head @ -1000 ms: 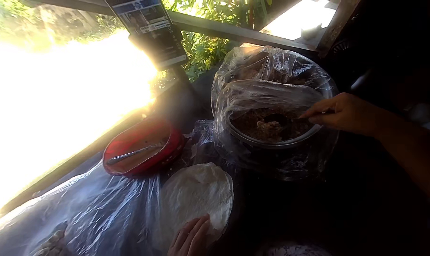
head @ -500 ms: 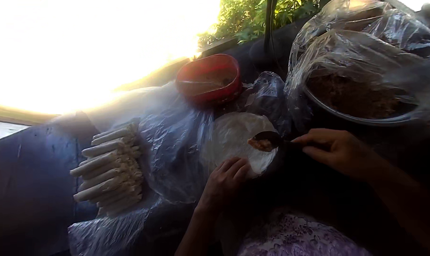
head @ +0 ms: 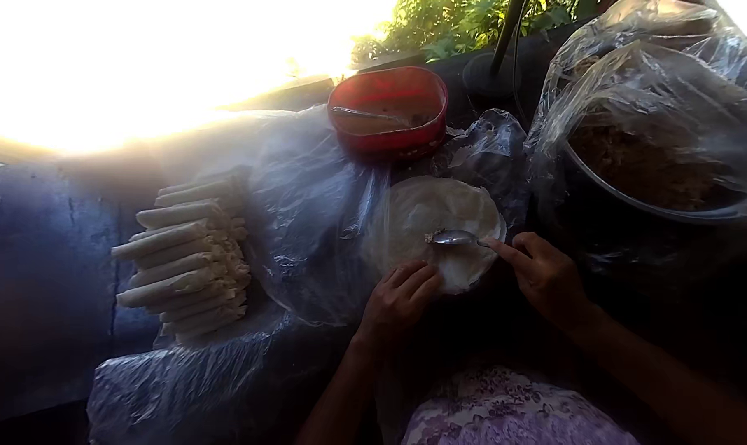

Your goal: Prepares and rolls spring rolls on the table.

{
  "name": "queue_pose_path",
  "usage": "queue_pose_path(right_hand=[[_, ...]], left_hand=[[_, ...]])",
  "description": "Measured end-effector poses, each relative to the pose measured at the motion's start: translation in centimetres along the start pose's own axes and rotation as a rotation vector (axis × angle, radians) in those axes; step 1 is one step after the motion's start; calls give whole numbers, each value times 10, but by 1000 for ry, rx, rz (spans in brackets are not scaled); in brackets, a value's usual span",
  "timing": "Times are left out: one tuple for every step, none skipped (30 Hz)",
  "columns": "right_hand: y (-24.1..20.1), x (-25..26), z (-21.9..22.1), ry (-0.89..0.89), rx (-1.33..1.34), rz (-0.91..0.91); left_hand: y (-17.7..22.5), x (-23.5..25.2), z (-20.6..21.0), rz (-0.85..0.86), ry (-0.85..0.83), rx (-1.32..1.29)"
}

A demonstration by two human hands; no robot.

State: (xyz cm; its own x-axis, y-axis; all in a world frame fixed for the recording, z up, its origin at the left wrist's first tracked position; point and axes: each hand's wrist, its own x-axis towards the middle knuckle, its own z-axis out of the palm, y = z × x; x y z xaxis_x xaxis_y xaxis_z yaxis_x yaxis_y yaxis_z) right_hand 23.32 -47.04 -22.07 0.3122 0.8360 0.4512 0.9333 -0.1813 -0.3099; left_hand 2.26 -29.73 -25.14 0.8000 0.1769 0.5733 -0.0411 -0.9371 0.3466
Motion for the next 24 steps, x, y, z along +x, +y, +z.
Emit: queue_pose_path(right_hand=[[0, 1, -5, -3, -20, 13], [-1, 2, -10, -6, -35, 26], [-1, 4, -14, -7, -35, 38], [-2, 5, -18, -8, -24, 48], [-2, 5, -22, -7, -3, 60], [-3, 6, -25, -4, 24, 74], [-4, 5, -28, -2, 54, 87], [-6, 5, -29, -4, 83, 99], [-6, 4, -30, -11, 110, 113], [-7, 4, -29, -24, 132, 127], [-7, 3, -26, -39, 146, 137], [-6, 2, -22, -51, 151, 141], [-6, 3, -18, -61, 145, 137], [-6, 4, -14, -64, 138, 128], [-6, 6, -10, -66, 132, 115], [-7, 8, -8, -67, 123, 100], [-9, 11, -7, -73, 113, 85], [-10, 14, -9, -82, 103, 69], [-11, 17, -11, -89, 93, 54], [-12, 19, -15, -92, 89, 42], [-12, 21, -18, -90, 92, 34], [-12, 22, -21, -84, 100, 33], [-12, 22, -23, -75, 111, 37], [-11, 23, -22, -67, 118, 43]], left_hand=[[0, 0, 0, 0, 4, -2], [0, 0, 1, 0, 11, -4], [0, 0, 1, -1, 16, -5], [0, 0, 1, -3, 19, -8], [1, 0, 1, -4, 17, -12], [1, 0, 1, -6, 15, -11], [1, 0, 1, -7, 13, -10], [1, 0, 1, -9, 13, -8], [1, 0, 2, -9, 14, -4], [1, -1, 2, -10, 15, -3], [0, -1, 2, -7, 18, -1], [0, -1, 2, -5, 19, 0], [0, -1, 2, -4, 18, 0], [0, 0, 2, -4, 18, 2], [0, 0, 2, -6, 17, 5], [0, 0, 2, -7, 16, 6], [0, 0, 2, -8, 15, 8], [0, 0, 2, -7, 16, 10], [0, 0, 2, -6, 18, 10], [0, 0, 2, -7, 17, 8], [0, 0, 2, -8, 14, 5], [0, 0, 2, -9, 12, 5], [0, 0, 2, -8, 14, 4], [0, 0, 2, -7, 16, 3]])
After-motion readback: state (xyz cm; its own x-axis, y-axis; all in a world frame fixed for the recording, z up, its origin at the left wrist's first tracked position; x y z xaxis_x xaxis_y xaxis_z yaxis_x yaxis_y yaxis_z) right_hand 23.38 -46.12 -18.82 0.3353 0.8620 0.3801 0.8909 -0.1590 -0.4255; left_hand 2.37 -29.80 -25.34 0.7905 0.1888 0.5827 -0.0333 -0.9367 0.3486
